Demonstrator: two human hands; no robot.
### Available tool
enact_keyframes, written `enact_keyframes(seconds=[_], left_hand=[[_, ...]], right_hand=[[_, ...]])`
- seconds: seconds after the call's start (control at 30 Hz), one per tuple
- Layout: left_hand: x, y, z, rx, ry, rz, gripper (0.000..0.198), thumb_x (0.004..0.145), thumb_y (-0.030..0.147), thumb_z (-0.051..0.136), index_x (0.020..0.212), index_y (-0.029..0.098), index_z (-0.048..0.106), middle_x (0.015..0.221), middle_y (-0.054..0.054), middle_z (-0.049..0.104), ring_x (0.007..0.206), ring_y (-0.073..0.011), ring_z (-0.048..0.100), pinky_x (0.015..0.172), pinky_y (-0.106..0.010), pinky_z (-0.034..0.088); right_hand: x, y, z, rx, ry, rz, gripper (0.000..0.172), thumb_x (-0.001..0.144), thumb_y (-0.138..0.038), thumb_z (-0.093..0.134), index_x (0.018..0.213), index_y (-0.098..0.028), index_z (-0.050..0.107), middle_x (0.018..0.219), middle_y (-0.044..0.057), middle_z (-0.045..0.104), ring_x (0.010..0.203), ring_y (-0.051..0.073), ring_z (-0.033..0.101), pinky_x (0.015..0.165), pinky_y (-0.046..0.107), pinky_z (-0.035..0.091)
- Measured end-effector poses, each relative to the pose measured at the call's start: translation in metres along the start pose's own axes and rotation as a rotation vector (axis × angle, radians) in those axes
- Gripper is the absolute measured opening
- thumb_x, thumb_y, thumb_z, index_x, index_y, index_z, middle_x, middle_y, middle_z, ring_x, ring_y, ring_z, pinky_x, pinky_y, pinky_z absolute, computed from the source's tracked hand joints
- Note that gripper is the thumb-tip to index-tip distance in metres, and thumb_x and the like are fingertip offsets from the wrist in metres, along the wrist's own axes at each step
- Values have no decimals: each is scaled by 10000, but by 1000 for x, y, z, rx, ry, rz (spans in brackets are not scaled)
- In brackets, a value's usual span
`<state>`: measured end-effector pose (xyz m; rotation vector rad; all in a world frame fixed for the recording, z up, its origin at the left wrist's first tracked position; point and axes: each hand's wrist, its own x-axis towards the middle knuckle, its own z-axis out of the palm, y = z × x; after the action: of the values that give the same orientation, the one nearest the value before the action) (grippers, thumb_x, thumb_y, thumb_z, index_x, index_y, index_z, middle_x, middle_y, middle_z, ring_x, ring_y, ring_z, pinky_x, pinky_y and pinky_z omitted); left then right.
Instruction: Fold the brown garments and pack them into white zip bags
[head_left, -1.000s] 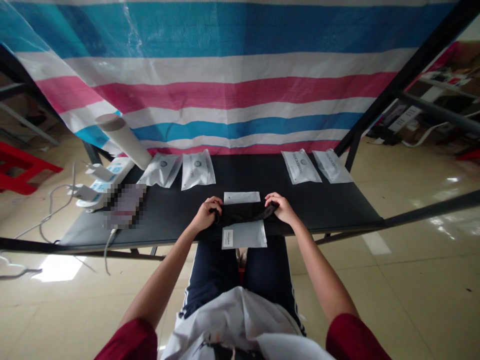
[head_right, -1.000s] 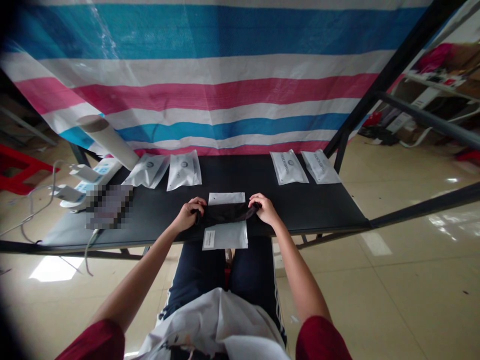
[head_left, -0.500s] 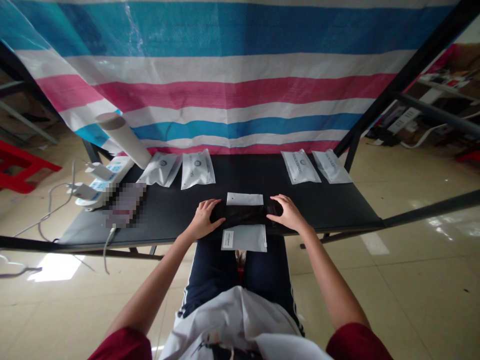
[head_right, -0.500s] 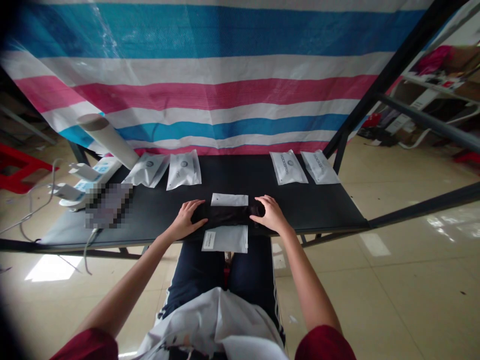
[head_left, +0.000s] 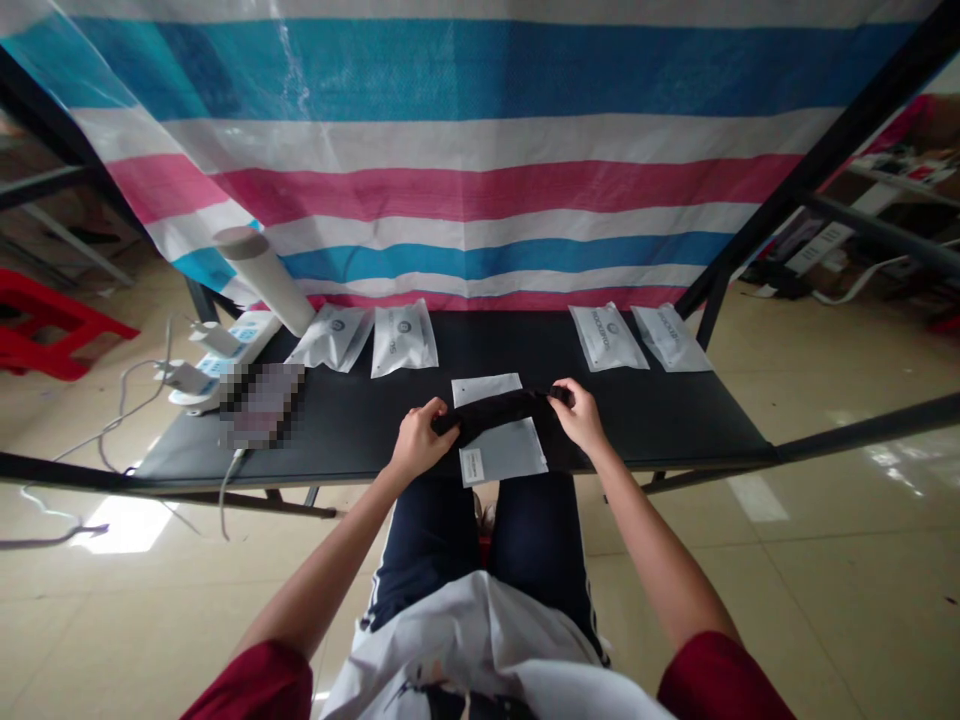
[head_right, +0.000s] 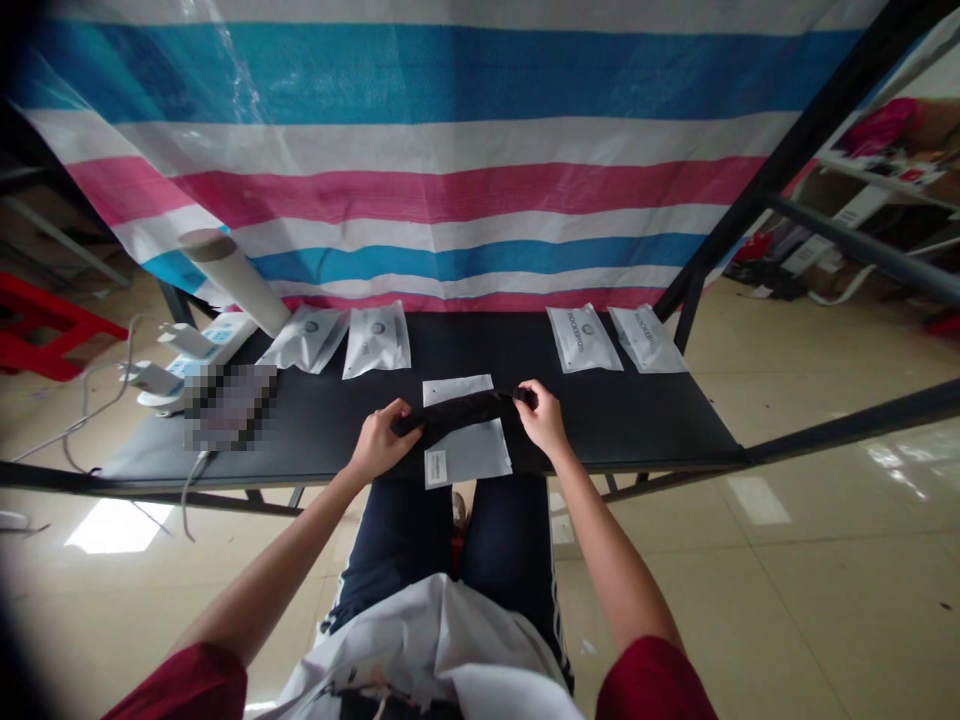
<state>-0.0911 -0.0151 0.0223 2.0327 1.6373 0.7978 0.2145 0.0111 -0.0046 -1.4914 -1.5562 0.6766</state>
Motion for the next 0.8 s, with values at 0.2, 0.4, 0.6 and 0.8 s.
enact_keyframes(seconds=[0.2, 0.4, 0.6, 0.8], left_hand=[[-16, 25, -3, -273, 83, -62, 238, 744, 341, 621, 749, 211, 421, 665, 45, 479, 646, -117, 491, 610, -228, 383], [-51, 54, 8, -395, 14, -115, 468, 775, 315, 632, 1208, 226, 477, 734, 32, 617, 622, -139, 579, 592, -243, 429], [-70, 84, 22, -335, -74, -10, 326, 839, 281, 575, 1155, 275, 655, 970, -38, 736, 848, -216, 679, 838, -360, 518], [-73, 82, 45, -355, -68, -81, 240, 830, 348, 605, 1021, 271, 727, 892, -41, 754, 755, -209, 698, 727, -330, 538]], right_hand=[[40, -6, 13, 259, 61, 121, 331, 751, -336, 612, 1048, -195, 577, 992, 72, 697, 943, 227, 659, 824, 329, 516], [72, -26, 27, 278, -20, 106, 328, 680, -277, 667, 991, -198, 601, 956, 42, 688, 918, 209, 644, 794, 313, 511], [85, -42, 57, 217, -225, 32, 305, 691, -215, 681, 989, -195, 619, 832, 12, 717, 771, 177, 666, 728, 293, 507], [87, -45, 75, 61, -280, -49, 219, 696, -188, 743, 911, -189, 698, 889, 47, 756, 871, 206, 711, 796, 300, 519]])
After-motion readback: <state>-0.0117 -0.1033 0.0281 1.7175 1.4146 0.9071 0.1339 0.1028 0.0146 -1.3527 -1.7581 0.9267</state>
